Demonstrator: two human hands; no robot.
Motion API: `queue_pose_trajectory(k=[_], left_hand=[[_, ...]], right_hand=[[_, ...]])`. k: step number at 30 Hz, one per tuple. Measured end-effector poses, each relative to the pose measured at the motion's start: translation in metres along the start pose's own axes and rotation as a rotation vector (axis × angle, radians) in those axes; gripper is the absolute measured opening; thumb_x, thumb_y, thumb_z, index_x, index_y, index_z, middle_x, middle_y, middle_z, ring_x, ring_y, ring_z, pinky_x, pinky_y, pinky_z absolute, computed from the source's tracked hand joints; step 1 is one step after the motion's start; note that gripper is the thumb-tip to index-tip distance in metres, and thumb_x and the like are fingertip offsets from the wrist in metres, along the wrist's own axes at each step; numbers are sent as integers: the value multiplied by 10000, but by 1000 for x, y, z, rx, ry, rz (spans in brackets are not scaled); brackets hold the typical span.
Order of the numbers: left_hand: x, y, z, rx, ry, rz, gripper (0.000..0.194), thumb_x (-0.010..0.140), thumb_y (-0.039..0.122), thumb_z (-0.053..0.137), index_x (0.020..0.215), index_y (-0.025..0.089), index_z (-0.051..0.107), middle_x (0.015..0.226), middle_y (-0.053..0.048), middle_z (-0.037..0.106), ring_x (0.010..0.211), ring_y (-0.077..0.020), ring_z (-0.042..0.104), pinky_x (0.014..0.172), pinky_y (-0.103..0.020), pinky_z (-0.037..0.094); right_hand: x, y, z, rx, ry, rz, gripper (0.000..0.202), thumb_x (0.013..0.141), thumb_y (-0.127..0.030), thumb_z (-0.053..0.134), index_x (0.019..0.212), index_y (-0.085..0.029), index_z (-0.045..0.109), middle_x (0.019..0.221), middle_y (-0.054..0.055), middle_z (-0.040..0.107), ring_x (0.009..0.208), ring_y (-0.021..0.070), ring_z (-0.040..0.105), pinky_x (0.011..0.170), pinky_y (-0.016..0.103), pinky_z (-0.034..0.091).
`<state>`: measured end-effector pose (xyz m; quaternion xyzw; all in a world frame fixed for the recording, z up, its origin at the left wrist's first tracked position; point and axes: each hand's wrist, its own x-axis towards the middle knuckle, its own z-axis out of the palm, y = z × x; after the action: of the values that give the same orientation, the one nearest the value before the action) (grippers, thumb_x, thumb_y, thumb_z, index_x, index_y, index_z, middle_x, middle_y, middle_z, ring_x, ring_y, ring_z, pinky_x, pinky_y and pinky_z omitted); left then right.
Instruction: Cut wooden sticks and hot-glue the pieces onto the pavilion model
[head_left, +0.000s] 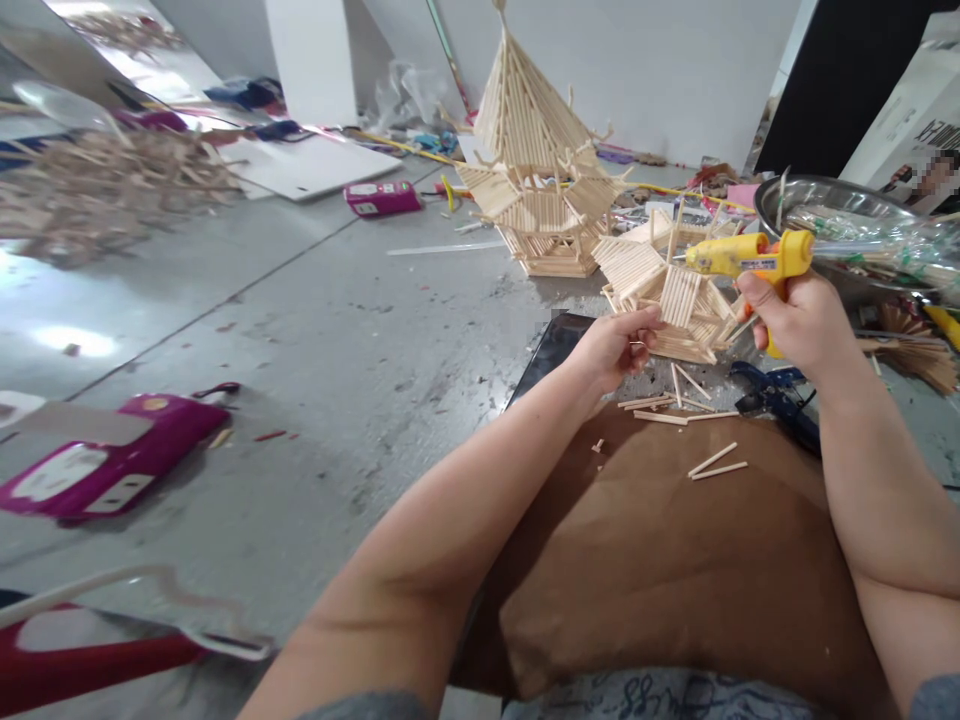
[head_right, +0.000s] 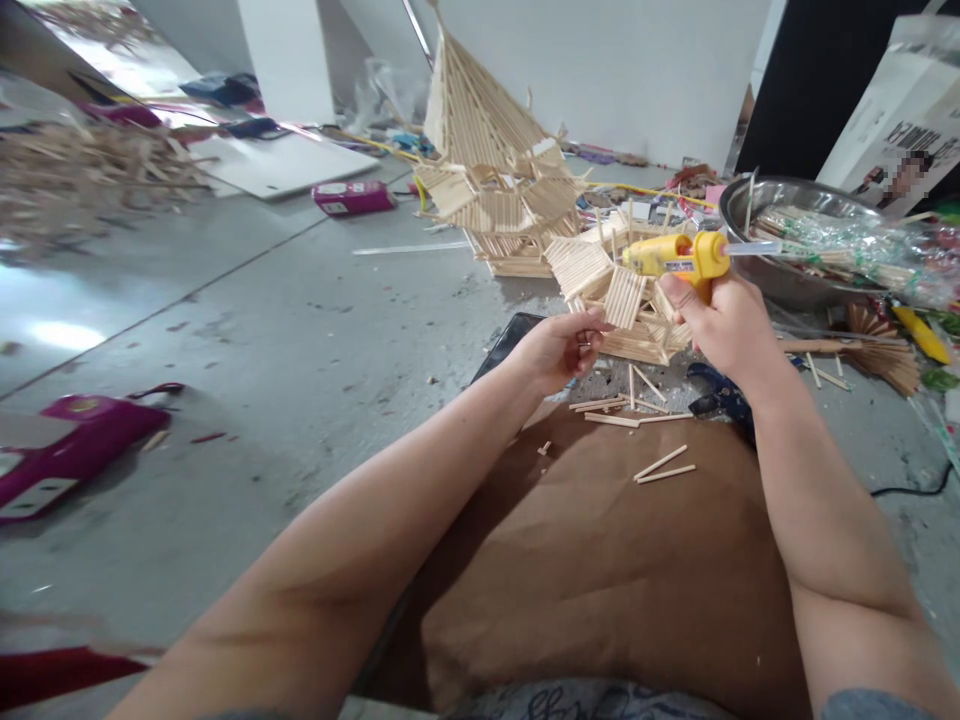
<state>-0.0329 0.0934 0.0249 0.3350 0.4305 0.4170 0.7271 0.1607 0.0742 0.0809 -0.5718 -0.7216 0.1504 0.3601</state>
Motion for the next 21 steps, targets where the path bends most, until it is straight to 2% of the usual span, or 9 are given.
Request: queue_pose_trajectory(k=[7,14,21], left_hand=[[2,-2,0,-2,3,16,229,670,334,627,676,108,596,445,38,470,304,-23,344,330,-170,171],[1,-3,1,47,25,72,251,645,360,648,657,115,594,432,37,466,300,-26,334,321,-175,180],[0,-4,3,65,68,141,221,649,328,637,628,112,596,412,40,446,306,-30,342,317,-177,174]], right_hand=[[-1,1,2,-3,-10,6,374,791,-558,402,749,-215,544,621,15,599,432,110,512,495,291,416],[-1,-9,5,-75,39,-97,389,791,-543,404,764,-192,567,672,47,614,679,181,599,592,295,434],[-1,-7,6,-88,54,-53,399,786,-552,394,793,-200,581,713,62,631,705,201,599,604,312,439]])
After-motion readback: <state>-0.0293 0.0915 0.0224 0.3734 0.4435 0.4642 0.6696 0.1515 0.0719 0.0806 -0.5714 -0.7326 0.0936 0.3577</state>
